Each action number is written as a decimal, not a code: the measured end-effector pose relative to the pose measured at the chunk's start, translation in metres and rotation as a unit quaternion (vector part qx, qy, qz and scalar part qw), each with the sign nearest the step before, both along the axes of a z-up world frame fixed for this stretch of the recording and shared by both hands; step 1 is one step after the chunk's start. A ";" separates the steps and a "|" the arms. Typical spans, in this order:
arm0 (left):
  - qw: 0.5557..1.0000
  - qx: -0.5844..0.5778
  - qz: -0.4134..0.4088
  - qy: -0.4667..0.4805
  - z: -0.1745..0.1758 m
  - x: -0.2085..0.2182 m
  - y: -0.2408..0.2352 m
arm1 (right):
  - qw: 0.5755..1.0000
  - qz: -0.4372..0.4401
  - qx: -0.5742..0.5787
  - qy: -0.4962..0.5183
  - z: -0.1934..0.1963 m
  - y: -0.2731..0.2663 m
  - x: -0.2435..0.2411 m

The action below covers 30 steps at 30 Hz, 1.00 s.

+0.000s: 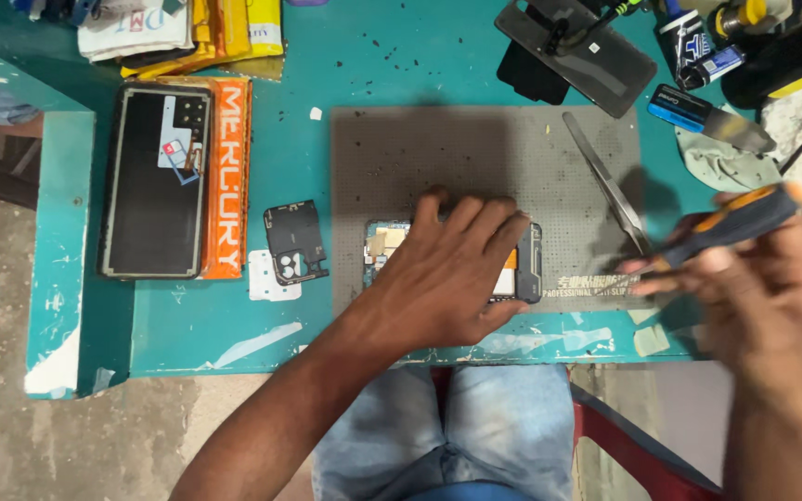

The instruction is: The person uses a screwdriver to remove screws from the back of a smartphone, then uses tweezers to detach internal components. The back cover is removed and set aside, exposing the battery and circuitry.

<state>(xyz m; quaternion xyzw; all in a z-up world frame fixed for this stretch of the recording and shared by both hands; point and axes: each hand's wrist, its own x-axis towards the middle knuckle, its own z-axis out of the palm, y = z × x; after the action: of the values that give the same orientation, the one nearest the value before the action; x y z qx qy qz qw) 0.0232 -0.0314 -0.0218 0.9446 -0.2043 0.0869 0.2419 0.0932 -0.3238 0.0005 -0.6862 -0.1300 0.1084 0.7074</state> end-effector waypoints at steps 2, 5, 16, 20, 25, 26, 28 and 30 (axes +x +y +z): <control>1.000 -0.001 -0.003 -0.001 -0.002 0.001 0.000 | 0.996 0.017 0.083 0.017 -0.016 0.008 -0.015; 1.000 -0.018 -0.006 -0.003 -0.002 -0.002 0.001 | 0.998 0.021 0.063 -0.022 -0.041 0.017 -0.032; 0.999 -0.039 -0.008 0.000 0.003 -0.001 0.002 | 0.914 -0.027 -0.168 -0.369 -0.063 0.012 -0.052; 0.999 -0.039 -0.004 -0.007 0.003 -0.001 0.001 | 0.909 -0.015 -0.169 -0.380 -0.068 0.005 -0.050; 0.999 -0.053 -0.001 -0.011 0.000 0.000 0.001 | 0.900 -0.009 -0.176 -0.398 -0.071 0.001 -0.051; 0.998 -0.054 0.000 -0.012 0.000 0.000 0.001 | 0.900 -0.003 -0.172 -0.401 -0.072 0.001 -0.051; 0.998 -0.054 0.001 -0.015 0.000 0.000 0.001 | 0.899 0.003 -0.165 -0.406 -0.073 0.001 -0.050; 0.998 -0.054 0.001 -0.017 -0.001 0.000 0.001 | 0.899 0.006 -0.159 -0.408 -0.075 0.002 -0.049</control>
<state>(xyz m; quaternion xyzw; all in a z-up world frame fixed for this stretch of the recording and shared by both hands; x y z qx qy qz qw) 0.0235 -0.0306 -0.0230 0.9285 -0.2027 0.1141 0.2893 0.0438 -0.3222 -0.0740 -0.7731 -0.3921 -0.1575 0.4731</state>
